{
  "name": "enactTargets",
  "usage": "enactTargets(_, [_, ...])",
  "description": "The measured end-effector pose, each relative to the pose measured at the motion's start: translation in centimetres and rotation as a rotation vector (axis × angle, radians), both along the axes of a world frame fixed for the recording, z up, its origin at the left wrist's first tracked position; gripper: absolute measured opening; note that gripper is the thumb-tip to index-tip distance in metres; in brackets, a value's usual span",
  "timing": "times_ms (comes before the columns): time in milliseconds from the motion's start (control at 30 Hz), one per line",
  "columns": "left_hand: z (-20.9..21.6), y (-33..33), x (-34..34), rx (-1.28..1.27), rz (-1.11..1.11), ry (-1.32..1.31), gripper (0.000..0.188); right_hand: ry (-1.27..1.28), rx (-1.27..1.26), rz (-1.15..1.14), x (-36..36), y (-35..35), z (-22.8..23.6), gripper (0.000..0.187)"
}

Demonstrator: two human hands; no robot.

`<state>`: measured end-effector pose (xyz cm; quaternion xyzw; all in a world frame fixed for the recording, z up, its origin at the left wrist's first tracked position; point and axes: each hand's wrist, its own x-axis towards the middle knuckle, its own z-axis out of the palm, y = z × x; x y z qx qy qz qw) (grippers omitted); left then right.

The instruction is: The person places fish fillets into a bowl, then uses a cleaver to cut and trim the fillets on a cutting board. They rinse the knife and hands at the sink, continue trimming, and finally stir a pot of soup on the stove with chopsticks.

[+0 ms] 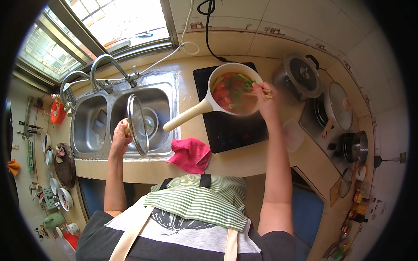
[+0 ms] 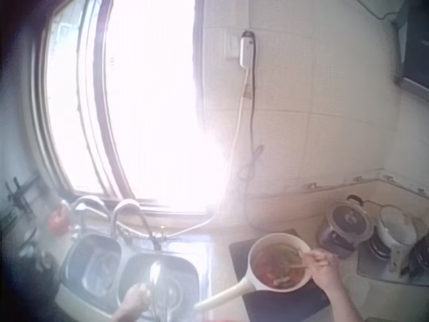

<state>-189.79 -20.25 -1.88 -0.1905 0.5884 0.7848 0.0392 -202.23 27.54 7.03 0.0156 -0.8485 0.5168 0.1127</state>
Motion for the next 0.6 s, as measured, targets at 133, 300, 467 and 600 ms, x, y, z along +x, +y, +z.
enactTargets(133, [0.8,-1.0,-0.4,-0.026,0.0,0.03,0.03,0.038,-0.077,-0.04,-0.1,1.3,0.9,0.029])
enactTargets(300, [1.9,-2.1,-1.3,-0.076,-0.038,0.033,0.03,-0.044,-0.047,0.055,0.0,1.9,-0.3,0.03])
enactTargets(467, [2.7,-1.9,-1.9,-0.115,-0.054,0.084,0.033,0.016,-0.026,-0.113,-0.7,2.1,-0.1,0.027])
enactTargets(600, [3.2,-1.5,-2.1,-0.13,-0.09,0.066,0.032,-0.02,-0.106,-0.057,-0.2,1.9,0.9,0.027])
